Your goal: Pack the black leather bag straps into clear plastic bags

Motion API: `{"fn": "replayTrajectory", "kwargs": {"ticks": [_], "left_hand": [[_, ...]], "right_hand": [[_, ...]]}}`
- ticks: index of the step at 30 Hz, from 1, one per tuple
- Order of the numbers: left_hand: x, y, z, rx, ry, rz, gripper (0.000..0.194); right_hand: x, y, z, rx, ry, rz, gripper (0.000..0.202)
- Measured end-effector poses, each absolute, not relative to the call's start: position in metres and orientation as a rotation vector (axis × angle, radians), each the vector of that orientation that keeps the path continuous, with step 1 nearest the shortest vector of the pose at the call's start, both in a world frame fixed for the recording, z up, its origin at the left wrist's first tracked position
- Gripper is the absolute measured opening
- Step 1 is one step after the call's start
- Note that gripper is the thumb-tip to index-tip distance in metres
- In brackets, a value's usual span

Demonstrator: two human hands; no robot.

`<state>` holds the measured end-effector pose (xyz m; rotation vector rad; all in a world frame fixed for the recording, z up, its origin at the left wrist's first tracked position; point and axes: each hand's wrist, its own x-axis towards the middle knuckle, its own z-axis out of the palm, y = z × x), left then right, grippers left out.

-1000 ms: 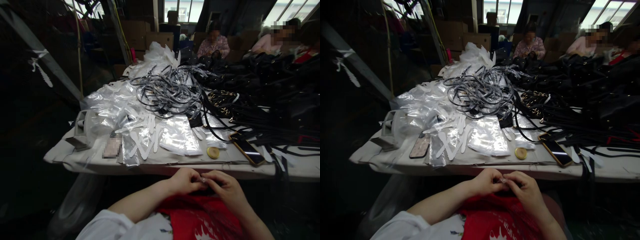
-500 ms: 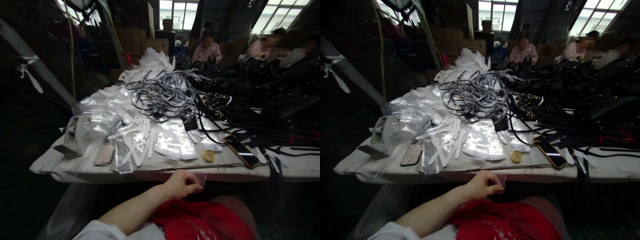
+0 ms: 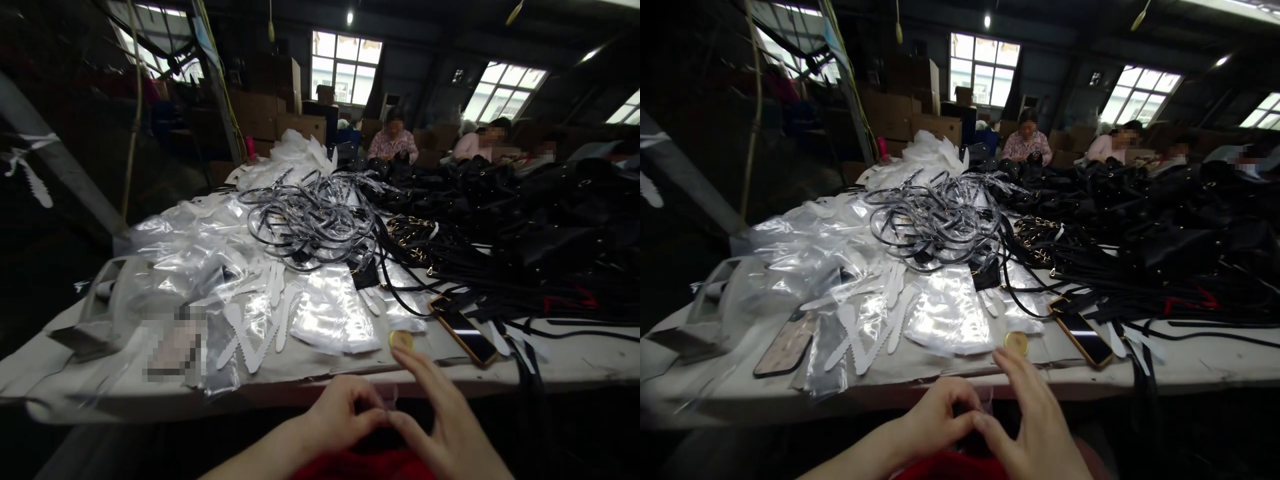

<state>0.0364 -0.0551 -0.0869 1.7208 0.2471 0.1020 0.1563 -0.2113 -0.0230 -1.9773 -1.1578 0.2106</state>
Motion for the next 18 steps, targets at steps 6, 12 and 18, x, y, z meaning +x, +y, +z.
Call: {"fn": "replayTrajectory", "kwargs": {"ticks": [6,12,18], "left_hand": [[0.038,-0.051,-0.081,1.698,0.112,0.114,0.041],[0.039,-0.051,-0.106,1.474,0.165,-0.053,0.070],[0.038,-0.048,-0.126,1.585,0.211,-0.121,0.072]], "right_hand": [[0.139,-0.181,-0.054,-1.786,-0.986,0.537,0.022],[0.229,-0.185,-0.068,-2.014,-0.936,0.428,0.044],[0.358,-0.196,-0.089,-2.484,-0.803,-0.046,0.038]]}}
